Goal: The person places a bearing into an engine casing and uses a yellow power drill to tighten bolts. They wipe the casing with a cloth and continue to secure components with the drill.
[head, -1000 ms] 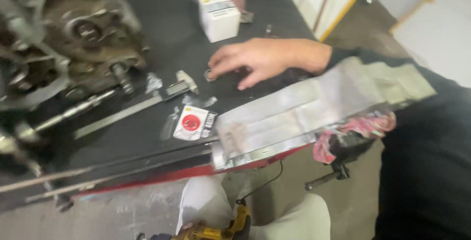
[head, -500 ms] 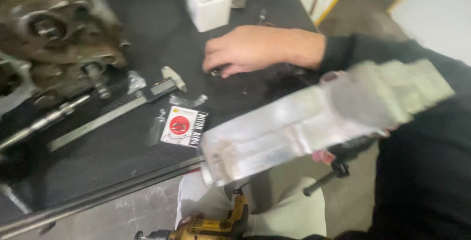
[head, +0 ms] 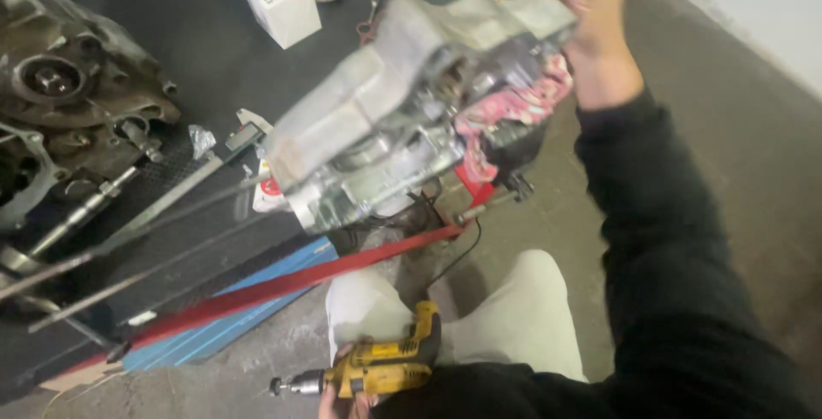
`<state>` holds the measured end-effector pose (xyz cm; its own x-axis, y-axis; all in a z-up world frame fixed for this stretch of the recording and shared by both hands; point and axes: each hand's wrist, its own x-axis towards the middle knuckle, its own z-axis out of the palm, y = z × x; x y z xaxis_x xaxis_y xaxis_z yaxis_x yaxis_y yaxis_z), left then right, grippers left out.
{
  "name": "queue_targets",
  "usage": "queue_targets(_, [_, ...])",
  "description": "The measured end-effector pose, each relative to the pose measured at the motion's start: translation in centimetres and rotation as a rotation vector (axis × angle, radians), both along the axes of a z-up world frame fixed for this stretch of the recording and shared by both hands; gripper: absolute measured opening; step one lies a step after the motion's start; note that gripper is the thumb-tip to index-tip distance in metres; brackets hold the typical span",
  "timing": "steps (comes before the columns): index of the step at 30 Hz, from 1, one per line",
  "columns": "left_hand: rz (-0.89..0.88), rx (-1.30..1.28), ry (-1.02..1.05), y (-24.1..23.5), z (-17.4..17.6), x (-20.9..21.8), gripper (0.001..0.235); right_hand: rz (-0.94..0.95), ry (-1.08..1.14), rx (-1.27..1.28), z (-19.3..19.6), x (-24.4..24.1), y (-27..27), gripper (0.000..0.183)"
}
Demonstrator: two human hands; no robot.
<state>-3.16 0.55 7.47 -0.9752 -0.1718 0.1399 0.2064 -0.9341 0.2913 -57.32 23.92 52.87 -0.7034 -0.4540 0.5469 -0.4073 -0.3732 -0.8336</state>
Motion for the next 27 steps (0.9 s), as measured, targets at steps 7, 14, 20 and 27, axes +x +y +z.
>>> queue_targets(7, [-0.148, -0.002, -0.202, 0.5, 4.7, 1.1, 0.084, 0.023, -0.251, -0.66, -4.2, 10.2, 7.3, 0.033])
queue_targets(14, [-0.132, -0.058, -0.181, 1.9, 7.8, 1.2, 0.081, 0.084, -0.411, -0.765, -2.6, 17.2, 4.2, 0.026])
queue_targets(20, [-0.139, -0.068, -0.176, 2.1, 7.4, 1.5, 0.08, -0.385, 0.515, -0.076, -0.9, 22.3, 0.4, 0.04])
queue_targets(27, [-0.141, -0.077, -0.172, 2.0, 8.2, 1.3, 0.077, -0.755, 0.794, 0.194, 1.2, 23.7, -2.9, 0.044])
